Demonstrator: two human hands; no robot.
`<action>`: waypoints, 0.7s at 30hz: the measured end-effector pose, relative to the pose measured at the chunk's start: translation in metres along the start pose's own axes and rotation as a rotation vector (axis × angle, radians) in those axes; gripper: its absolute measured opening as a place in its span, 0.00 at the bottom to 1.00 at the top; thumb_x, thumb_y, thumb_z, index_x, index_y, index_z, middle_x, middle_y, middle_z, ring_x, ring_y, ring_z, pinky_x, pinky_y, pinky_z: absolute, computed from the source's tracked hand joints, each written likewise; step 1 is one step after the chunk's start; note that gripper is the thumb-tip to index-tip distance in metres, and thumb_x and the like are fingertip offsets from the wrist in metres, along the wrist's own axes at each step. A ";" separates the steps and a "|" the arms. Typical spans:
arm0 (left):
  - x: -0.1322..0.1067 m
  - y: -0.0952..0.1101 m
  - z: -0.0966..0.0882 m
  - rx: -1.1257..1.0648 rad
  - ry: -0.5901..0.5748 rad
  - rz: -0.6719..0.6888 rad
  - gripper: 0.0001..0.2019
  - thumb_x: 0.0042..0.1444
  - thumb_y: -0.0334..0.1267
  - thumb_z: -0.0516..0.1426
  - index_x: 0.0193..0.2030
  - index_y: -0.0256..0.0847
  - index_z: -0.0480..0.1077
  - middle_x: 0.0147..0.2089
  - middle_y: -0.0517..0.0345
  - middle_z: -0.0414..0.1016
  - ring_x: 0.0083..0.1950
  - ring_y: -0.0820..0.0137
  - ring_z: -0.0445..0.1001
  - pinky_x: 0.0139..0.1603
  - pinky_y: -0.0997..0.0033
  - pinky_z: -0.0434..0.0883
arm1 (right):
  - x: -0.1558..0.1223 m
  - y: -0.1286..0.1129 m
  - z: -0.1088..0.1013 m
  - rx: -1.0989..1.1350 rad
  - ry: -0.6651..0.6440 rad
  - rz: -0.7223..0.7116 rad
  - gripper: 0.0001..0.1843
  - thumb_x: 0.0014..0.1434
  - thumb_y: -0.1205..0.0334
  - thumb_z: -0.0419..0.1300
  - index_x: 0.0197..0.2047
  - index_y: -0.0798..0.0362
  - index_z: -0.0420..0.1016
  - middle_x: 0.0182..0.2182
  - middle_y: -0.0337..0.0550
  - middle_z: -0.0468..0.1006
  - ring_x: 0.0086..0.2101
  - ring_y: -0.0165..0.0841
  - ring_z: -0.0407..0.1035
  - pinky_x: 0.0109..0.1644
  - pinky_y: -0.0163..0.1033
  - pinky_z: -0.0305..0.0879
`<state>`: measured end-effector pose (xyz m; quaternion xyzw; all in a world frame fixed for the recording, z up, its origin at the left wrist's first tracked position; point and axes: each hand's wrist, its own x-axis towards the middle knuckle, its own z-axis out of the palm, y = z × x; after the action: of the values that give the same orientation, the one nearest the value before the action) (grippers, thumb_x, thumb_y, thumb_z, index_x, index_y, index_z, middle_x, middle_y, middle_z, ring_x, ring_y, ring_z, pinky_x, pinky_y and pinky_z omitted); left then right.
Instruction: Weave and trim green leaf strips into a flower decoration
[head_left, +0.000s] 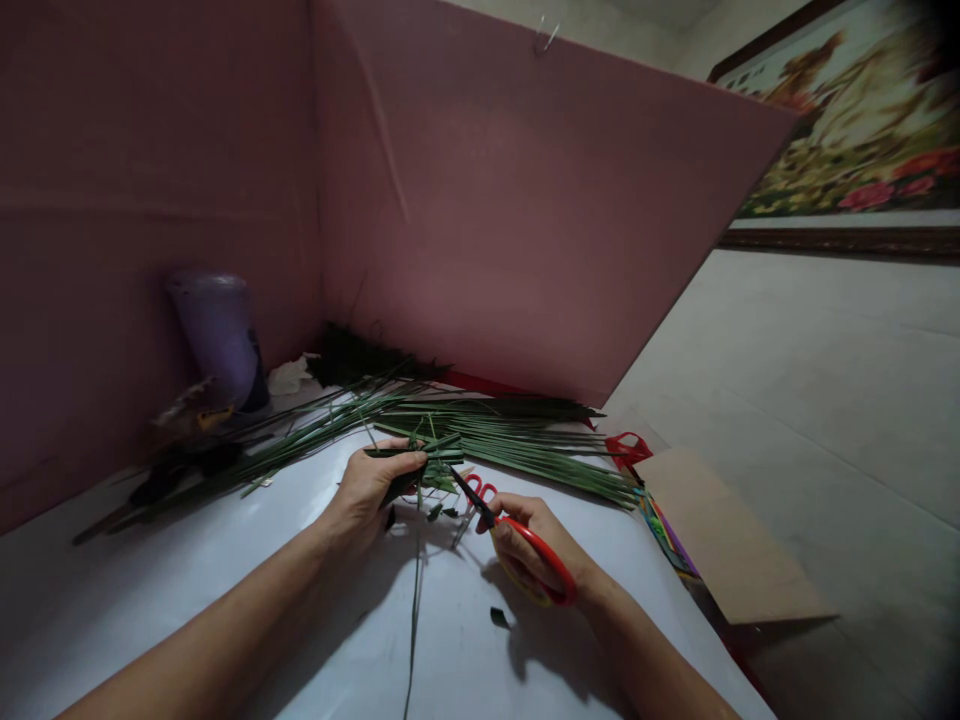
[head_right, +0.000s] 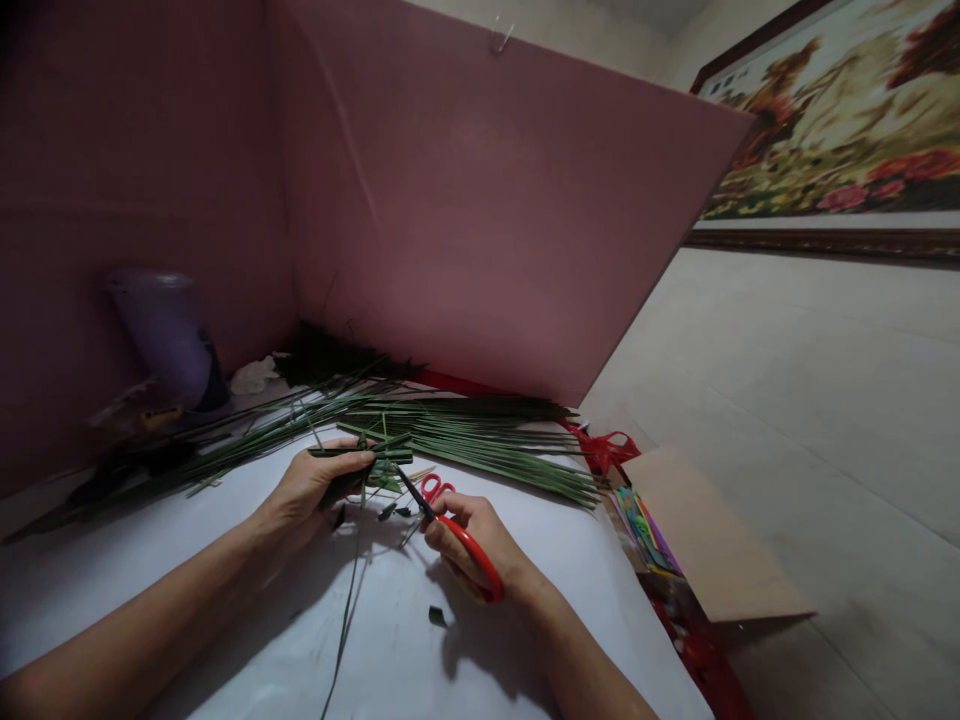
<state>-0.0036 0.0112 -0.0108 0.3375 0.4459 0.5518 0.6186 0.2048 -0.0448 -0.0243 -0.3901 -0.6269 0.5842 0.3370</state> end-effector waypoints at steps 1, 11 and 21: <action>0.000 0.000 0.000 0.001 0.003 0.006 0.16 0.33 0.32 0.67 0.32 0.32 0.72 0.23 0.58 0.74 0.21 0.76 0.68 0.21 0.78 0.64 | 0.000 0.000 0.000 -0.004 0.001 0.005 0.22 0.54 0.41 0.56 0.35 0.52 0.63 0.10 0.24 0.54 0.08 0.21 0.47 0.09 0.26 0.44; 0.004 0.002 -0.002 0.034 -0.007 0.020 0.15 0.32 0.33 0.67 0.31 0.33 0.73 0.24 0.57 0.74 0.21 0.74 0.69 0.20 0.77 0.63 | -0.001 -0.010 -0.009 -0.006 0.031 -0.020 0.27 0.48 0.37 0.59 0.36 0.54 0.65 0.11 0.25 0.55 0.10 0.20 0.46 0.11 0.27 0.43; 0.002 0.014 -0.003 0.038 -0.038 0.000 0.13 0.31 0.30 0.66 0.28 0.33 0.73 0.23 0.60 0.72 0.21 0.76 0.68 0.19 0.78 0.62 | -0.008 -0.017 -0.029 -0.063 0.019 -0.007 0.20 0.50 0.48 0.60 0.37 0.56 0.69 0.13 0.27 0.58 0.12 0.20 0.48 0.14 0.27 0.45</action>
<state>-0.0116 0.0153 0.0010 0.3595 0.4444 0.5370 0.6204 0.2322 -0.0386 -0.0046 -0.4036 -0.6432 0.5593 0.3324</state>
